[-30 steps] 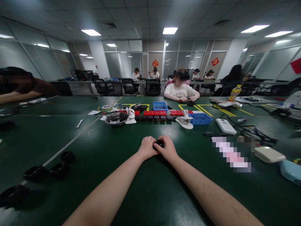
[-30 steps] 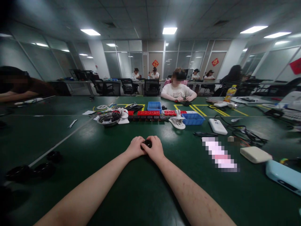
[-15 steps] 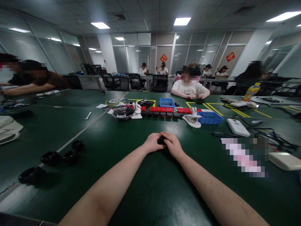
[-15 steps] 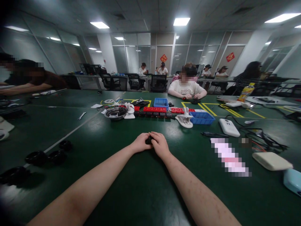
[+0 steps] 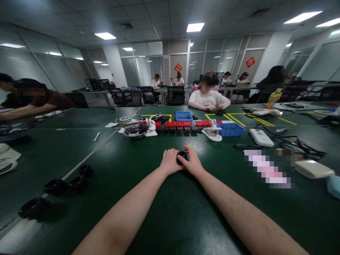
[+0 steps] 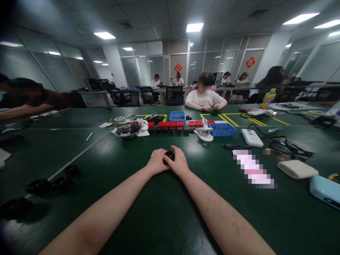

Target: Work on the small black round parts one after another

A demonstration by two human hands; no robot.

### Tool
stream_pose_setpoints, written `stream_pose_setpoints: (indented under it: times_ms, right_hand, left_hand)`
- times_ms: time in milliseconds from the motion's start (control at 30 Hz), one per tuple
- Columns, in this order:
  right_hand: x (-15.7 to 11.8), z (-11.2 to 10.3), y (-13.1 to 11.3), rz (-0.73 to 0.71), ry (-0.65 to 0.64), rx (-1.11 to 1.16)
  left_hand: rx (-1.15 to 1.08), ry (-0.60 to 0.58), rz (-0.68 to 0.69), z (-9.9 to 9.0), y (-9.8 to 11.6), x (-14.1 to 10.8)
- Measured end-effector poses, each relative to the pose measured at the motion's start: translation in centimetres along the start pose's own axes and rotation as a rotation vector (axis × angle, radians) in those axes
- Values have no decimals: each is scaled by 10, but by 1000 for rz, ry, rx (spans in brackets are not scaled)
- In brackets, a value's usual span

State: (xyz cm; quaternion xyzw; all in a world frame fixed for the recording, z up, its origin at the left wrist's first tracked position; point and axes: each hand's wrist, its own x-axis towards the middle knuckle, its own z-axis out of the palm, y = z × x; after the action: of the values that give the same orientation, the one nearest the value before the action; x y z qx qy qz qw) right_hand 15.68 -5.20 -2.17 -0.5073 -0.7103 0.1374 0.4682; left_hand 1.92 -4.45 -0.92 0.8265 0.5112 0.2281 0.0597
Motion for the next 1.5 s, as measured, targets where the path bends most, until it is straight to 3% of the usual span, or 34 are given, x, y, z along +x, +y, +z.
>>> stream_pose_setpoints:
  times_ms: [333,667,867,1233,1500]
  right_hand:
    - [2,-5,-7,-50,-21,20]
    - [8,-3,9,-33,-108,136]
    - [5,-3,2,-47,-101,109]
    - [1,1,-5,5,-10,-34]
    - [2,-5,-8,-47,-61,1]
  left_hand:
    - [3,-1,-4,-1,-2,2]
    - [-76,-103,98,2,-15,10]
    - [-53,-94,87,1,-11,6]
    - [89,25,-5,-2,6,-2]
    - [56,-61,2,1,-4,5]
